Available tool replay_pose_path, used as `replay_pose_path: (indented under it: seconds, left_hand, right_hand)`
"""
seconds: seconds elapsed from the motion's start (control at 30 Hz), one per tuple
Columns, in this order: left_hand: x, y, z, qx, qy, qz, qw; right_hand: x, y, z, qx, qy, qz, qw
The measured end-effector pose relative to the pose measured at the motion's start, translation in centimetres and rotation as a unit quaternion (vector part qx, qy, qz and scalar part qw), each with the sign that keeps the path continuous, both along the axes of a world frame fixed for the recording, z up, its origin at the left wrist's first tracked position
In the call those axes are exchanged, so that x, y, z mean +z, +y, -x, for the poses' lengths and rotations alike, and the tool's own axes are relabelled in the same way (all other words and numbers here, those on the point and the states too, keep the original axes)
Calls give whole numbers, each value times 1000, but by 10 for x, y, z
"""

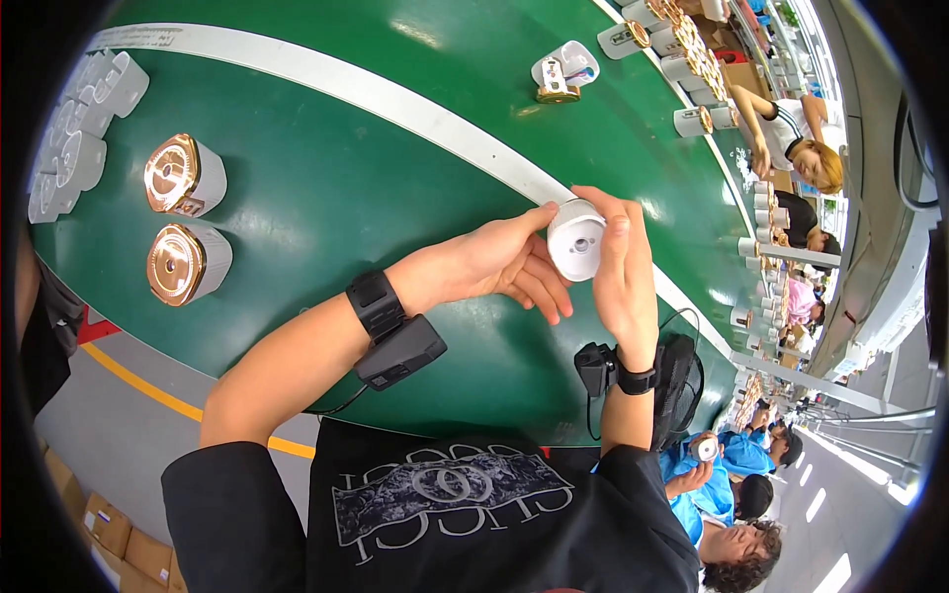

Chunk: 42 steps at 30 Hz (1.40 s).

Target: The person picks up a white plastic housing and a gold-colored lid assembly, inserts the lid into the housing, and presses them together by hand. The person then places the assembled unit onto the green conveyor belt and repeats the process.

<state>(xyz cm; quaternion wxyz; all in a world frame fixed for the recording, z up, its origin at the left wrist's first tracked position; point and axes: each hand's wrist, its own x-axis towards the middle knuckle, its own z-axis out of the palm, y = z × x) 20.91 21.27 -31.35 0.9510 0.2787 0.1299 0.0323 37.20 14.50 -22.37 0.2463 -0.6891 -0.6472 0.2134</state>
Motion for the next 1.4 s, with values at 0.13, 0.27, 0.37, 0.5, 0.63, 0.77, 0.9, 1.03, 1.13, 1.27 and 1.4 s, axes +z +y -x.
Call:
replay_pose_path:
  seconds: [0.13, 0.27, 0.37, 0.5, 0.63, 0.77, 0.9, 1.03, 1.13, 1.27, 1.4]
  left_hand:
    - [4, 1, -2, -4, 11, -10, 1000]
    - [2, -5, -2, 10, 24, -38, 999]
    - [2, -8, -3, 30, 37, -67, 997]
    - [5, -14, -5, 63, 57, -125, 989]
    - [12, -14, -5, 87, 74, -188, 976]
    - [14, -18, -3, 98, 79, -234, 964]
    - [12, -21, -10, 94, 55, -256, 961]
    - [14, -26, -12, 85, 53, -265, 959]
    - [15, -26, -14, 74, 54, -268, 959]
    - [9, -22, -15, 62, 42, -271, 960]
    - [5, -20, -11, 69, 36, -271, 959]
  right_hand:
    - [-10, 2, -32, -12, 169, 90, 981]
    - [-10, 5, -58, 1, 333, 170, 928]
    - [-17, 5, -65, 7, 419, 193, 887]
    - [-19, 6, -73, 7, 505, 200, 840]
    - [-15, 13, -86, -7, 507, 135, 851]
    - [-25, 38, -109, -61, 461, 4, 885]
    - [-52, 52, -152, -130, 256, -152, 946]
    - [-58, 49, -144, -139, 3, -198, 970]
    - [-41, 45, -124, -132, -110, -220, 960]
    - [-27, 70, -83, -94, -157, -268, 946]
    - [-45, 103, -52, -43, -277, -204, 938]
